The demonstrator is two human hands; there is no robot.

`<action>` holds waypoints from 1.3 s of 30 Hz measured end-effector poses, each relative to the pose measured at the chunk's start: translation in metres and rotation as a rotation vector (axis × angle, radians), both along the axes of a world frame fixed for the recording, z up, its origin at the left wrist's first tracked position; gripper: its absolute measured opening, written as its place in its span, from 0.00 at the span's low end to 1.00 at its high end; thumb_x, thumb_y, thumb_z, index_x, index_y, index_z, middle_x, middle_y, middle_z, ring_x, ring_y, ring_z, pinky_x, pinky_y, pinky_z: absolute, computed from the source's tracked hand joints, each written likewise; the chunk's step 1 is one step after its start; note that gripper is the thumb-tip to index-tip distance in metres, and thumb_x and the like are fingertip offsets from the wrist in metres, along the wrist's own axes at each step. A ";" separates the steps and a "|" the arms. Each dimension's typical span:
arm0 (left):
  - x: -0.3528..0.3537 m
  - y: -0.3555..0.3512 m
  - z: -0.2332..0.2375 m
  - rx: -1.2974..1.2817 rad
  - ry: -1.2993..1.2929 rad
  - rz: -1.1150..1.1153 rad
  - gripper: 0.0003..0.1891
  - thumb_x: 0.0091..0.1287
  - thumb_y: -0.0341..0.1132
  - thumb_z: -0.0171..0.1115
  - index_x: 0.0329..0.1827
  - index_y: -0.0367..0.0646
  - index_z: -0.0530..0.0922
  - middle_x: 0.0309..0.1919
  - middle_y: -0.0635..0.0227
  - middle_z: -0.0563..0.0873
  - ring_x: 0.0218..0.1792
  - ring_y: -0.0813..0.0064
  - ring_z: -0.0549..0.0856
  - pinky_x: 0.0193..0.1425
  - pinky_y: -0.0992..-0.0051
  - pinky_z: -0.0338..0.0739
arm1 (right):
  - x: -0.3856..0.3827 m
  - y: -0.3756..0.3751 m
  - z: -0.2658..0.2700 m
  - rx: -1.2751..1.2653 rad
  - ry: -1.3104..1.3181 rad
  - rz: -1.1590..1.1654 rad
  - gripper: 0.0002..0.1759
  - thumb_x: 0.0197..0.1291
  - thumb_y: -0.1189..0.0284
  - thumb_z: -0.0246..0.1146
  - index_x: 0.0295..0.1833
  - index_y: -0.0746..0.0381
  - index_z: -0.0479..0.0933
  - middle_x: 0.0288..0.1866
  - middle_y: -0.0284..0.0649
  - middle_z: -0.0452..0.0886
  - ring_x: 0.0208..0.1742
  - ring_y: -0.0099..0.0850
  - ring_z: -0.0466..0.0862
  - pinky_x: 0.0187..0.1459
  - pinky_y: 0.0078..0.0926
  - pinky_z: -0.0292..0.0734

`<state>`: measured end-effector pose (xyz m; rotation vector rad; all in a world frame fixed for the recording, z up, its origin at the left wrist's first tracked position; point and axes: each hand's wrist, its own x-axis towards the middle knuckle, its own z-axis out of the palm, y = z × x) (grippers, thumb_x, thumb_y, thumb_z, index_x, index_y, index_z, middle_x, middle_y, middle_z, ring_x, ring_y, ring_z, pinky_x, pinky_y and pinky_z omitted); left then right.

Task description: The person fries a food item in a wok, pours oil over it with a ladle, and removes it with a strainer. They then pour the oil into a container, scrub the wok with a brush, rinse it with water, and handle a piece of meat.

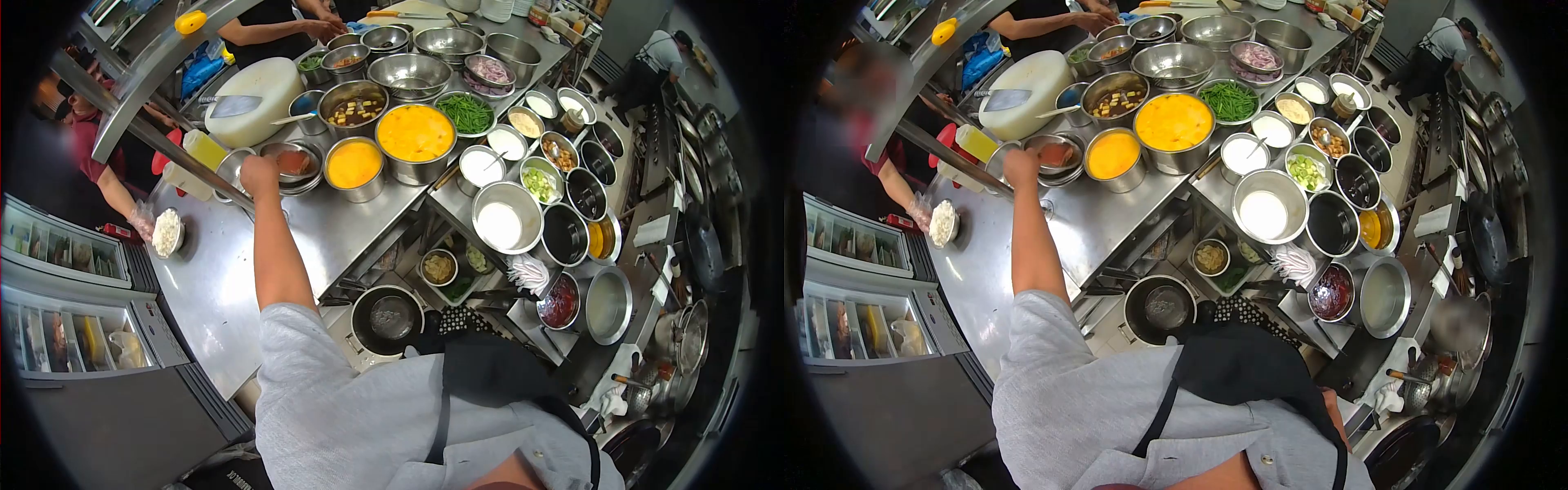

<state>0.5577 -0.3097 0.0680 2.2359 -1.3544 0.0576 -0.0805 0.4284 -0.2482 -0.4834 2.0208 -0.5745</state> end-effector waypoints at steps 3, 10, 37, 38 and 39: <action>0.007 0.011 -0.002 -0.130 0.095 0.033 0.15 0.53 0.37 0.56 0.32 0.30 0.79 0.32 0.43 0.82 0.37 0.47 0.82 0.43 0.58 0.76 | -0.003 -0.009 -0.002 -0.036 -0.010 0.004 0.14 0.49 0.68 0.70 0.35 0.69 0.80 0.29 0.36 0.82 0.29 0.21 0.77 0.33 0.21 0.73; 0.003 0.128 -0.026 -0.382 0.897 0.031 0.13 0.56 0.34 0.58 0.18 0.37 0.67 0.14 0.68 0.71 0.16 0.75 0.68 0.22 0.71 0.65 | 0.063 -0.143 0.145 0.075 0.084 0.113 0.16 0.49 0.66 0.70 0.37 0.69 0.80 0.32 0.39 0.82 0.34 0.24 0.79 0.36 0.24 0.75; -0.040 0.215 -0.066 -0.100 -0.161 -0.346 0.21 0.55 0.48 0.63 0.49 0.47 0.80 0.64 0.44 0.61 0.68 0.39 0.51 0.70 0.48 0.45 | -0.038 -0.104 0.072 0.011 -0.189 0.232 0.21 0.51 0.63 0.67 0.45 0.69 0.77 0.34 0.39 0.82 0.35 0.24 0.79 0.36 0.22 0.73; -0.040 0.214 -0.066 -0.075 -0.221 -0.289 0.21 0.56 0.49 0.62 0.49 0.47 0.80 0.64 0.44 0.61 0.68 0.39 0.51 0.70 0.48 0.44 | -0.038 -0.100 0.074 0.010 -0.190 0.227 0.21 0.51 0.63 0.67 0.45 0.69 0.77 0.34 0.39 0.82 0.35 0.24 0.79 0.36 0.22 0.73; -0.041 0.214 -0.065 -0.077 -0.221 -0.293 0.21 0.56 0.49 0.62 0.49 0.47 0.80 0.64 0.44 0.61 0.68 0.39 0.51 0.70 0.48 0.44 | -0.038 -0.097 0.075 0.085 -0.049 0.278 0.22 0.51 0.63 0.67 0.45 0.70 0.77 0.35 0.40 0.82 0.36 0.25 0.80 0.37 0.23 0.74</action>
